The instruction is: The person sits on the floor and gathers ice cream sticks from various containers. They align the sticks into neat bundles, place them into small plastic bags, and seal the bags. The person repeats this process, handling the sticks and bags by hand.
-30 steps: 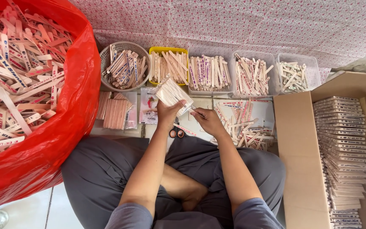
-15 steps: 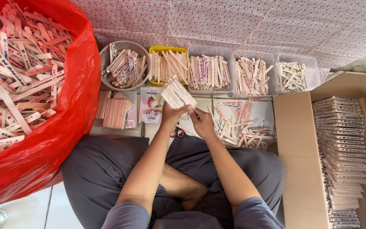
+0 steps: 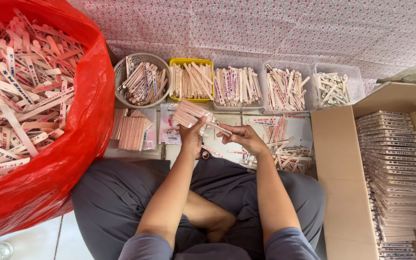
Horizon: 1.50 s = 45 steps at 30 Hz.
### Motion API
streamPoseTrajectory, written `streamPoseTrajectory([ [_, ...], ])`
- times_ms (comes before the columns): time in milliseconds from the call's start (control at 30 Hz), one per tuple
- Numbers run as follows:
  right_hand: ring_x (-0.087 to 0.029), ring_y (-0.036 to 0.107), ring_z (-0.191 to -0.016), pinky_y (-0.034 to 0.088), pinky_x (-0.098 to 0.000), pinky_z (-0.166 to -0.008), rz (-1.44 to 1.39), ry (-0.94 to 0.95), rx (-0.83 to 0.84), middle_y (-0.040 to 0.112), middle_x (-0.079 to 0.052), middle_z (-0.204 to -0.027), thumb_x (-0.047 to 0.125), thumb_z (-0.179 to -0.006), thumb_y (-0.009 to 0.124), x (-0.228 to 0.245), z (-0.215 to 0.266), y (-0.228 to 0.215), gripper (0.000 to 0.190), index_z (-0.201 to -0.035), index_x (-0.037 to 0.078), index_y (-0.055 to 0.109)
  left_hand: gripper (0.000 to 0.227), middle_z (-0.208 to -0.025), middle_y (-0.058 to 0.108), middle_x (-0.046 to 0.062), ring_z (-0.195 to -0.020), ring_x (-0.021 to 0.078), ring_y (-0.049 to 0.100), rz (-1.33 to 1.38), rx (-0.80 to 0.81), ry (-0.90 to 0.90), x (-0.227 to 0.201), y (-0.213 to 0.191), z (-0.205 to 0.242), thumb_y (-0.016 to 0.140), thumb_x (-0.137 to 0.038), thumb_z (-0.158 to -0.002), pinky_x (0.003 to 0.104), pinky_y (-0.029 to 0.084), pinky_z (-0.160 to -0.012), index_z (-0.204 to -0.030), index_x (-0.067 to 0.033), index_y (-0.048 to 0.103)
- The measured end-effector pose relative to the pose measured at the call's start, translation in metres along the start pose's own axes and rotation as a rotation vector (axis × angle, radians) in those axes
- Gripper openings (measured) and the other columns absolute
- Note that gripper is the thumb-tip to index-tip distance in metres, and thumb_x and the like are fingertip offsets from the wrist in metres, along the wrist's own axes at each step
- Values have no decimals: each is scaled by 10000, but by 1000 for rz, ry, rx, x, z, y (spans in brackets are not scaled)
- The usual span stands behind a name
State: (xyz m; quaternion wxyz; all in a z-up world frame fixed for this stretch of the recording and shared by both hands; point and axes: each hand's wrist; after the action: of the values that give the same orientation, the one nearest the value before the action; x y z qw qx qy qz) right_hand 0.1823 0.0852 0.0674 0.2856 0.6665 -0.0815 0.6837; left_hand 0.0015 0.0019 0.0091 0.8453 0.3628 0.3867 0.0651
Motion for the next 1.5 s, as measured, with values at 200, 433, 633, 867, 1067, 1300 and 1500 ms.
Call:
streamPoseTrajectory([
  [200, -252, 748, -809, 637, -384, -811, 100, 28, -129, 755, -263, -1022, 21, -935, 682, -6, -3, 0, 371, -1299, -42, 648, 792, -1185, 684, 96, -1013, 231, 707, -13, 28, 18, 11, -16, -14, 899, 93, -710, 410, 641, -856, -1366, -122, 513],
  [433, -257, 745, -713, 662, -395, -702, 116, -7, -252, 740, -240, -872, -15, -767, 856, -67, -27, -11, 402, -1134, -89, 709, 690, -1021, 708, 84, -820, 228, 736, -79, 163, -71, 33, -13, -1, 888, 111, -689, 399, 684, -656, -1253, -118, 564],
  [633, -121, 580, -731, 562, -205, -634, 188, -173, -471, 536, -44, -858, 220, -621, 998, -85, -33, -11, 748, -1153, 54, 499, 500, -839, 705, 163, -667, 272, 745, -48, 221, -186, 16, 2, 24, 833, 179, -699, 362, 683, -578, -1092, -45, 621],
  [867, -113, 664, -856, 603, -253, -788, 52, -120, -286, 707, -74, -1013, -55, -750, 849, -25, -21, 23, 615, -1327, 49, 664, 465, -904, 722, 180, -703, 310, 758, -86, 152, -319, 4, 9, 24, 875, 10, -764, 423, 680, -621, -1130, -64, 600],
  [1067, -142, 694, -751, 580, -269, -728, 128, -186, -325, 742, -117, -905, -116, -773, 806, -51, -29, 17, 479, -1224, 22, 720, 493, -962, 741, 191, -768, 340, 771, -103, 159, -378, 18, -13, 6, 890, -5, -768, 463, 676, -658, -1181, -59, 627],
  [1300, -93, 645, -765, 591, -235, -743, 161, -154, -338, 668, -50, -926, -73, -699, 879, -73, -32, 1, 578, -1243, 22, 708, 490, -894, 724, 182, -690, 335, 761, -147, 129, -362, 0, 4, 22, 885, -24, -772, 414, 676, -599, -1161, -24, 587],
  [1500, -76, 635, -692, 552, -206, -674, 244, -227, -417, 702, -26, -844, -4, -722, 893, -79, -31, 12, 490, -1179, 69, 728, 447, -852, 732, 202, -663, 315, 763, -212, 151, -392, -1, 3, 14, 880, -12, -772, 384, 672, -585, -1117, 2, 596],
])
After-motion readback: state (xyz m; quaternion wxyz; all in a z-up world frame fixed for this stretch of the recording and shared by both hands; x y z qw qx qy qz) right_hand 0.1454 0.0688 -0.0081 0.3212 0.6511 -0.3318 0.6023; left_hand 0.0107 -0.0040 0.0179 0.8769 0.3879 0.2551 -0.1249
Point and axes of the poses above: each hand's wrist, its own z-axis away from the middle knuckle, its own y-axis out of the palm, x = y × z
